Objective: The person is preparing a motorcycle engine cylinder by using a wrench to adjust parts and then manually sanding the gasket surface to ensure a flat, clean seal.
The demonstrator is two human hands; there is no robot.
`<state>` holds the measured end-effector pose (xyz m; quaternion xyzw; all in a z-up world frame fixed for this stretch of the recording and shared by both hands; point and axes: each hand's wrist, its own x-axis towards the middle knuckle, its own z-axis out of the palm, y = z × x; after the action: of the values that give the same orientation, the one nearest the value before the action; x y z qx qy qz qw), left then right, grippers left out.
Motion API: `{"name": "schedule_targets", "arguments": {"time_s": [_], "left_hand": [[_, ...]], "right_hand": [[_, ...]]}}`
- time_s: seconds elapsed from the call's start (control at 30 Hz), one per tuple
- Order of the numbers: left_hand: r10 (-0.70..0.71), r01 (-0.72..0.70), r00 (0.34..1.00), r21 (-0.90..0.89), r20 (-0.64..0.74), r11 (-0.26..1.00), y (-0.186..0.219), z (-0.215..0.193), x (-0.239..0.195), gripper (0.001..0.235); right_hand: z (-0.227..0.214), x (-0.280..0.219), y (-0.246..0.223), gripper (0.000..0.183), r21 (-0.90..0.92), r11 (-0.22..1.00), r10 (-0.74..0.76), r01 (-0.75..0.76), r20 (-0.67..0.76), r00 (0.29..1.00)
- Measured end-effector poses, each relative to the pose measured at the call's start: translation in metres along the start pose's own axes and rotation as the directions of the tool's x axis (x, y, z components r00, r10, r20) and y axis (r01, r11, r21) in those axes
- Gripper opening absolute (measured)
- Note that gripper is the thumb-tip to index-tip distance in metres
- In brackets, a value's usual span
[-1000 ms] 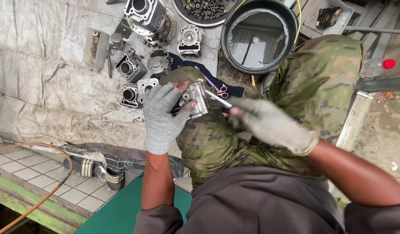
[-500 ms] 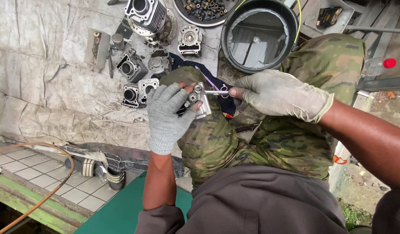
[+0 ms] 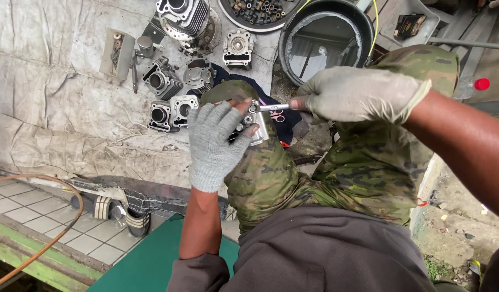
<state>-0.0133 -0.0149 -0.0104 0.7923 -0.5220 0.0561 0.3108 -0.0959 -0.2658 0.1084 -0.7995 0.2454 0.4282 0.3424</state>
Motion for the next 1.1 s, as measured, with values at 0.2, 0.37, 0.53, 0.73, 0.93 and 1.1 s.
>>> {"name": "schedule_targets", "arguments": {"time_s": [0.2,0.37,0.53,0.73,0.93,1.1], "left_hand": [[0.027,-0.028,0.999,-0.022,-0.026,0.999,-0.006,0.002,-0.004,0.041],[0.005,-0.006,0.999,0.023,0.034,1.000,-0.011,-0.005,0.001,0.035],[-0.050,0.043,0.991,0.057,0.124,0.997,-0.008,-0.012,0.011,0.036],[-0.109,0.107,0.993,0.036,0.049,0.994,-0.004,-0.009,0.012,0.036],[-0.130,0.131,0.991,-0.059,0.023,0.990,-0.005,-0.008,0.002,0.037],[-0.028,0.037,0.993,-0.076,0.114,0.996,-0.006,-0.017,0.003,0.048]], "right_hand": [[-0.003,0.010,0.000,0.047,0.095,0.994,-0.055,0.054,0.014,0.998],[0.016,0.012,0.005,0.044,0.181,0.983,-0.034,0.029,0.027,0.999],[0.049,0.007,0.009,0.043,0.454,0.890,-0.041,0.042,-0.013,0.999],[0.150,0.046,0.024,0.036,0.671,0.663,-0.123,0.331,-0.339,0.933],[0.136,0.023,0.033,0.033,0.830,0.467,-0.082,0.304,-0.302,0.950],[0.087,0.020,0.071,0.021,0.318,0.838,-0.218,0.444,-0.550,0.806]]}}
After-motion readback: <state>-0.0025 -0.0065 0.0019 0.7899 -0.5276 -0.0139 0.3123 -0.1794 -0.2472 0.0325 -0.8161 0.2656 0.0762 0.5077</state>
